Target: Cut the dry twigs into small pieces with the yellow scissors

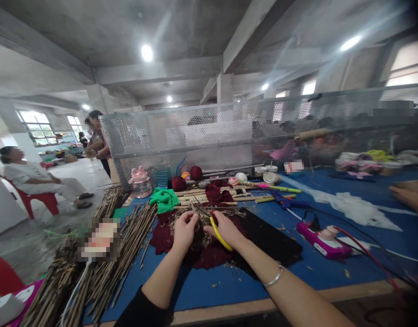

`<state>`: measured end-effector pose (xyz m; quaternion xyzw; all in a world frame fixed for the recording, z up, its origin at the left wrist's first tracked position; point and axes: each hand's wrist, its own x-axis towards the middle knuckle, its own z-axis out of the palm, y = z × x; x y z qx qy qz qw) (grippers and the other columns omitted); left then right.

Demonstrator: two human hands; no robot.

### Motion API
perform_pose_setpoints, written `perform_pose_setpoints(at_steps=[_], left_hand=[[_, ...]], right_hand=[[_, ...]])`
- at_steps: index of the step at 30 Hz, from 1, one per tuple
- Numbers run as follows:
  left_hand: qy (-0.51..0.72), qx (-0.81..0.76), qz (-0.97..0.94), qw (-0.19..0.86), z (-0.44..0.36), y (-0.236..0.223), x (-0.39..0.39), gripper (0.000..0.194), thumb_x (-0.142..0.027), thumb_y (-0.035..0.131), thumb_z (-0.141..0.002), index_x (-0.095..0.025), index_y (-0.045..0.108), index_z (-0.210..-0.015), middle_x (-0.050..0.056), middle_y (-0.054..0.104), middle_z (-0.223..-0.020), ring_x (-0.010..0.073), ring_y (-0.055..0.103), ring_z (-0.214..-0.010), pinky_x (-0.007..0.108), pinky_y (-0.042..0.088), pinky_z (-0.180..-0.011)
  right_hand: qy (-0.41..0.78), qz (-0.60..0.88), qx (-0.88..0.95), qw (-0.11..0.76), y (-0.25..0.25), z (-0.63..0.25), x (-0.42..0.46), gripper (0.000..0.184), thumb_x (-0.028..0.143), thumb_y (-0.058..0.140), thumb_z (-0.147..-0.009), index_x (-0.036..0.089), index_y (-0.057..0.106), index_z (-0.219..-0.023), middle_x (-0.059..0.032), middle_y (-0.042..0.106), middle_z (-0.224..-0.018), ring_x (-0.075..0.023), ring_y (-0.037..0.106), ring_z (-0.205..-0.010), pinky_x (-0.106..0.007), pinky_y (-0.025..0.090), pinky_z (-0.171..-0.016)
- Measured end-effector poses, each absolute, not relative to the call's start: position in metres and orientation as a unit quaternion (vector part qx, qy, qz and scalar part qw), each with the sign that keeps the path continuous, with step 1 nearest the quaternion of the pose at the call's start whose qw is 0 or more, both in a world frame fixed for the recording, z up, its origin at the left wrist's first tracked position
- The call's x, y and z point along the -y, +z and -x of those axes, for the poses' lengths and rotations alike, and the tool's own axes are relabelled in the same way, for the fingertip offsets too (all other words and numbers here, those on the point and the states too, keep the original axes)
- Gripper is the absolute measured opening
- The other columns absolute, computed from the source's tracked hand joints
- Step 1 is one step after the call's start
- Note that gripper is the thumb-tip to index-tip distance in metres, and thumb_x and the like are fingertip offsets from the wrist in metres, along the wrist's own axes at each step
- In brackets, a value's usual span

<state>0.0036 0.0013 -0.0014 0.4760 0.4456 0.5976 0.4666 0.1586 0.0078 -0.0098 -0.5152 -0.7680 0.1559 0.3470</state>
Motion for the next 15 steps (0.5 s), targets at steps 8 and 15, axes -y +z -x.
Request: perform_pose_setpoints(at_steps=[8, 15], left_hand=[[0.577, -0.413, -0.535, 0.459, -0.0029, 0.0009, 0.0011, 0.03, -0.038, 0.06, -0.069, -0.013, 0.065, -0.085, 0.002, 0.062, -0.068, 0.0082, 0.048, -0.055, 0.017, 0.036, -0.047], [0.558, -0.398, -0.577, 0.445, -0.0046, 0.0023, 0.0026, 0.026, -0.031, 0.061, -0.068, -0.014, 0.068, -0.086, 0.005, 0.068, -0.084, 0.015, 0.058, -0.074, 0.024, 0.043, -0.072]], right_hand=[[0.061, 0.504, 0.789, 0.345, -0.0103, -0.1573, -0.0068, 0.053, 0.047, 0.065, -0.064, 0.018, 0.046, -0.103, -0.0091, 0.049, -0.102, -0.0233, 0.046, -0.095, -0.036, 0.037, -0.081], [0.025, 0.531, 0.782, 0.325, -0.0073, -0.1553, -0.0037, 0.063, 0.052, 0.061, -0.064, 0.015, 0.04, -0.11, -0.0136, 0.044, -0.11, -0.0277, 0.041, -0.103, -0.041, 0.034, -0.086]])
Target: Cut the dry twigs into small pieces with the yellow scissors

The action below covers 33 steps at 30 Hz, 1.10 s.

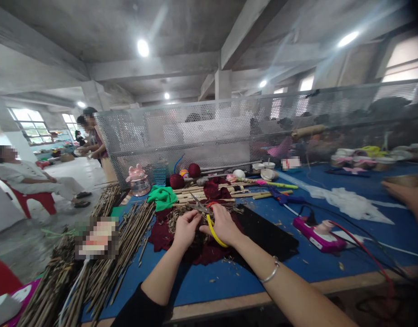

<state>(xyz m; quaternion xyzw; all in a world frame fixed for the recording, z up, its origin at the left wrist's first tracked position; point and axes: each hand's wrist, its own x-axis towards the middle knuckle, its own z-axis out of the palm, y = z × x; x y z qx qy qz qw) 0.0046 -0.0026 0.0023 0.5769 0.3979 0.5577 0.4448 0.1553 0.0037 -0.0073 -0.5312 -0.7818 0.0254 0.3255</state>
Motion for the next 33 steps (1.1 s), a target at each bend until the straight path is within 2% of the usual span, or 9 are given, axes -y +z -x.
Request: perform_pose_setpoints(at_steps=[3, 7, 11, 14, 21, 33], left_hand=[[0.557, -0.395, -0.59, 0.43, -0.006, 0.003, 0.004, 0.026, -0.03, 0.06, -0.068, -0.014, 0.069, -0.086, 0.006, 0.068, -0.087, 0.0175, 0.059, -0.08, 0.027, 0.043, -0.078], [0.556, -0.399, -0.596, 0.42, -0.007, 0.0, 0.004, 0.027, -0.032, 0.059, -0.069, -0.014, 0.069, -0.086, 0.006, 0.069, -0.083, 0.0182, 0.059, -0.077, 0.028, 0.045, -0.073], [0.54, -0.419, -0.591, 0.429, -0.008, -0.004, 0.003, 0.028, -0.034, 0.058, -0.07, -0.013, 0.069, -0.085, 0.007, 0.069, -0.079, 0.0178, 0.059, -0.071, 0.028, 0.045, -0.069], [0.537, -0.454, -0.592, 0.392, -0.008, -0.003, 0.003, 0.027, -0.034, 0.057, -0.069, -0.012, 0.07, -0.078, 0.008, 0.069, -0.079, 0.0189, 0.059, -0.071, 0.028, 0.045, -0.067], [0.529, -0.465, -0.634, 0.319, -0.006, 0.002, 0.01, 0.027, -0.035, 0.051, -0.073, -0.014, 0.069, -0.076, 0.003, 0.066, -0.069, 0.0154, 0.055, -0.063, 0.023, 0.041, -0.061], [0.529, -0.465, -0.59, 0.394, -0.006, 0.003, 0.008, 0.029, -0.04, 0.057, -0.068, -0.013, 0.066, -0.073, 0.001, 0.059, -0.057, 0.0096, 0.046, -0.046, 0.019, 0.034, -0.043]], right_hand=[[0.013, 0.545, 0.778, 0.312, -0.006, -0.155, -0.003, 0.067, 0.054, 0.06, -0.063, 0.014, 0.038, -0.112, -0.0148, 0.042, -0.115, -0.0291, 0.038, -0.108, -0.042, 0.03, -0.089], [-0.003, 0.546, 0.78, 0.305, -0.004, -0.155, -0.002, 0.071, 0.058, 0.059, -0.062, 0.013, 0.038, -0.113, -0.0156, 0.042, -0.116, -0.0301, 0.037, -0.11, -0.043, 0.029, -0.09], [0.008, 0.551, 0.782, 0.29, 0.001, -0.155, 0.0, 0.058, 0.06, 0.057, -0.064, 0.015, 0.044, -0.098, -0.0131, 0.052, -0.099, -0.026, 0.05, -0.093, -0.035, 0.036, -0.078], [0.035, 0.573, 0.772, 0.272, 0.004, -0.153, 0.002, 0.051, 0.059, 0.055, -0.067, 0.017, 0.045, -0.093, -0.0095, 0.057, -0.088, -0.0225, 0.055, -0.082, -0.029, 0.036, -0.068], [0.083, 0.619, 0.743, 0.239, 0.002, -0.149, 0.004, 0.049, 0.061, 0.055, -0.067, 0.019, 0.047, -0.09, -0.0079, 0.062, -0.084, -0.0235, 0.06, -0.078, -0.026, 0.032, -0.059], [0.104, 0.613, 0.744, 0.246, -0.003, -0.152, 0.0, 0.047, 0.064, 0.051, -0.068, 0.019, 0.052, -0.083, -0.0065, 0.062, -0.075, -0.0196, 0.059, -0.067, -0.024, 0.028, -0.052]])
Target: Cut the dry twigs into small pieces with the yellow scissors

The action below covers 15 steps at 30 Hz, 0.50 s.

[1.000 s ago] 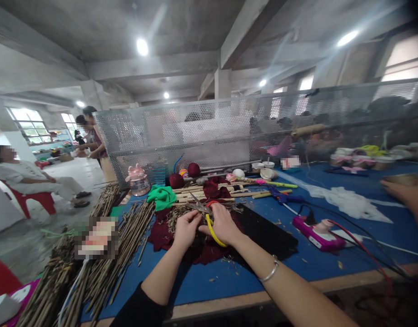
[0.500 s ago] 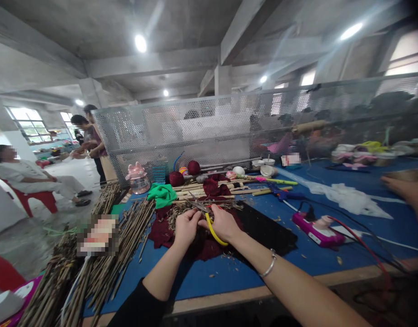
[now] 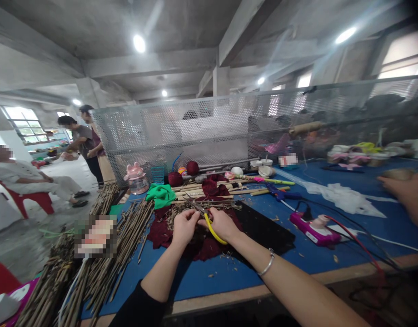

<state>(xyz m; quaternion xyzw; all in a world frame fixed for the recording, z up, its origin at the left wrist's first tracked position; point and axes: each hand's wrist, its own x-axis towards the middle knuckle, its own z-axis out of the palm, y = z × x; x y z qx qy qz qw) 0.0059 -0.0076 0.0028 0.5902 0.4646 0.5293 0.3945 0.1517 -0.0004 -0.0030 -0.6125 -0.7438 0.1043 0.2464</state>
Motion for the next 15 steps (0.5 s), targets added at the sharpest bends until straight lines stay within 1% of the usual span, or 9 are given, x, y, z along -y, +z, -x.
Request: perform_pose_setpoints(at_steps=[3, 6, 10, 15], left_hand=[[0.526, -0.458, -0.587, 0.41, -0.0054, 0.0026, 0.0068, 0.029, -0.04, 0.057, -0.068, -0.013, 0.066, -0.073, 0.001, 0.059, -0.058, 0.0088, 0.045, -0.046, 0.018, 0.034, -0.043], [0.522, -0.458, -0.596, 0.403, -0.0041, 0.0026, 0.006, 0.03, -0.04, 0.057, -0.068, -0.013, 0.066, -0.074, 0.001, 0.058, -0.056, 0.0078, 0.043, -0.043, 0.018, 0.032, -0.041], [0.532, -0.477, -0.581, 0.391, -0.0028, 0.0022, 0.0041, 0.03, -0.042, 0.06, -0.065, -0.013, 0.065, -0.07, -0.001, 0.055, -0.049, 0.007, 0.04, -0.04, 0.018, 0.03, -0.04], [0.543, -0.48, -0.553, 0.412, -0.0035, 0.0002, 0.001, 0.03, -0.042, 0.064, -0.061, -0.013, 0.062, -0.068, -0.003, 0.052, -0.048, 0.0065, 0.041, -0.041, 0.018, 0.03, -0.04]], right_hand=[[0.119, 0.606, 0.745, 0.252, -0.004, -0.1525, -0.001, 0.044, 0.063, 0.051, -0.069, 0.019, 0.053, -0.079, -0.0052, 0.062, -0.073, -0.0167, 0.057, -0.063, -0.023, 0.027, -0.05], [0.129, 0.596, 0.748, 0.261, -0.0047, -0.1538, -0.0021, 0.042, 0.06, 0.051, -0.071, 0.019, 0.053, -0.077, -0.0042, 0.062, -0.072, -0.0147, 0.055, -0.06, -0.022, 0.027, -0.05], [0.139, 0.597, 0.745, 0.264, -0.0041, -0.1551, -0.0024, 0.04, 0.058, 0.052, -0.072, 0.018, 0.055, -0.078, -0.0048, 0.062, -0.071, -0.0142, 0.054, -0.059, -0.022, 0.029, -0.051], [0.137, 0.594, 0.745, 0.272, -0.0046, -0.1561, -0.004, 0.039, 0.057, 0.052, -0.072, 0.018, 0.055, -0.077, -0.0041, 0.061, -0.068, -0.0146, 0.055, -0.059, -0.022, 0.032, -0.054]])
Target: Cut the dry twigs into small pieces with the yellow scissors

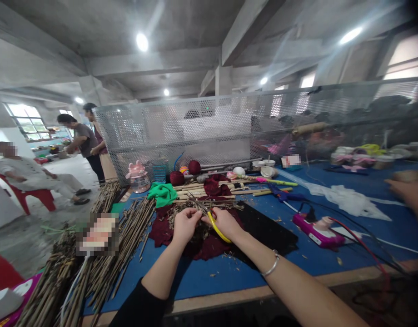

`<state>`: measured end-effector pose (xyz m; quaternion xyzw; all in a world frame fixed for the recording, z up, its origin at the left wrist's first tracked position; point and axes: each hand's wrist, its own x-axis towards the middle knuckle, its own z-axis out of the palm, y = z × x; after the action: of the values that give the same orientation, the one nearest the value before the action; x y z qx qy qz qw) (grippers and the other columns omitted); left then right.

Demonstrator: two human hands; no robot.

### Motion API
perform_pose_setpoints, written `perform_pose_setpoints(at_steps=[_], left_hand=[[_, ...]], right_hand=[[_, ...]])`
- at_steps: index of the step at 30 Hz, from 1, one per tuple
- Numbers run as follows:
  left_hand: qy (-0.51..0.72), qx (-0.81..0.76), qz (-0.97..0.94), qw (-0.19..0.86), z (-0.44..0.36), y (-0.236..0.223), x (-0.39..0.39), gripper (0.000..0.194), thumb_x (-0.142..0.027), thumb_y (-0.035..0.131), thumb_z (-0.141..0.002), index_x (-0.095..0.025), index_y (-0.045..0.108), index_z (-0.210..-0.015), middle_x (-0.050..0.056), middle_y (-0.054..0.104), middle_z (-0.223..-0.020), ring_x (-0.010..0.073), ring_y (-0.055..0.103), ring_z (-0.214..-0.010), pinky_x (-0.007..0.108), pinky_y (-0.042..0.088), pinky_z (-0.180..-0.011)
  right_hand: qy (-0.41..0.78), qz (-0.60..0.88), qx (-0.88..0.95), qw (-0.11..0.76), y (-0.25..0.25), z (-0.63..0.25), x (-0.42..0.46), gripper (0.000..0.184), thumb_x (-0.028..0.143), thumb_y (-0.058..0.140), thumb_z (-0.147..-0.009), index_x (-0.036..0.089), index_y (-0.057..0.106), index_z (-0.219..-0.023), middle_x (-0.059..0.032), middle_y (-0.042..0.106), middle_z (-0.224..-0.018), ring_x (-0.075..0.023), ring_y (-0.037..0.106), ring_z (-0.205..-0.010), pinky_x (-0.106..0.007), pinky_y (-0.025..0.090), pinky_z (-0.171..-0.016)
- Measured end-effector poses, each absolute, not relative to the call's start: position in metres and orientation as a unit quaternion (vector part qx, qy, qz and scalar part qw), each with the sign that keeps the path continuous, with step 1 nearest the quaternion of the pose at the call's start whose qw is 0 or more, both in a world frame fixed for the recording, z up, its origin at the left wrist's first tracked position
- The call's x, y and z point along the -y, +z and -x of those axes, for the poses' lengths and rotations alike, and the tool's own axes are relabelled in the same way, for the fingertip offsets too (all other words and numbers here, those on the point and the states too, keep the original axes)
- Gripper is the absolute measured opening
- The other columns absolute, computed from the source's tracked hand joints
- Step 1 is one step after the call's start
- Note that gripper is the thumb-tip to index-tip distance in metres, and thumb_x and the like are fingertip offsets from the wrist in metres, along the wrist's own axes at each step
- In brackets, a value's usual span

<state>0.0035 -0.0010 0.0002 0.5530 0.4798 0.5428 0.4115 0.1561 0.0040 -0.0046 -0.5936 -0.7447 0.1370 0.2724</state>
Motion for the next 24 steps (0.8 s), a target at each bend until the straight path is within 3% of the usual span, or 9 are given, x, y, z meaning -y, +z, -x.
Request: perform_pose_setpoints(at_steps=[8, 13, 24], left_hand=[[0.559, -0.467, -0.548, 0.41, -0.0024, -0.0067, -0.0038, 0.032, -0.043, 0.063, -0.063, -0.013, 0.061, -0.073, -0.003, 0.053, -0.05, 0.0064, 0.041, -0.041, 0.019, 0.03, -0.041], [0.561, -0.471, -0.529, 0.429, -0.0018, -0.0031, -0.0021, 0.03, -0.04, 0.061, -0.066, -0.013, 0.062, -0.079, 0.001, 0.061, -0.063, 0.0094, 0.05, -0.05, 0.019, 0.038, -0.046], [0.548, -0.463, -0.573, 0.395, -0.0011, -0.0053, -0.0034, 0.027, -0.033, 0.06, -0.067, -0.012, 0.066, -0.082, 0.006, 0.068, -0.077, 0.015, 0.06, -0.067, 0.023, 0.044, -0.06]], right_hand=[[0.103, 0.605, 0.749, 0.248, -0.0051, -0.1564, -0.0051, 0.04, 0.059, 0.049, -0.074, 0.019, 0.054, -0.076, -0.0054, 0.062, -0.07, -0.0164, 0.057, -0.063, -0.023, 0.029, -0.053], [0.081, 0.609, 0.755, 0.229, -0.0032, -0.1558, -0.0031, 0.041, 0.06, 0.047, -0.074, 0.02, 0.053, -0.076, -0.0048, 0.063, -0.072, -0.0186, 0.059, -0.068, -0.023, 0.028, -0.054], [0.067, 0.578, 0.775, 0.248, -0.0027, -0.1544, 0.0019, 0.05, 0.059, 0.054, -0.068, 0.017, 0.047, -0.093, -0.009, 0.058, -0.094, -0.0212, 0.056, -0.084, -0.026, 0.034, -0.065]])
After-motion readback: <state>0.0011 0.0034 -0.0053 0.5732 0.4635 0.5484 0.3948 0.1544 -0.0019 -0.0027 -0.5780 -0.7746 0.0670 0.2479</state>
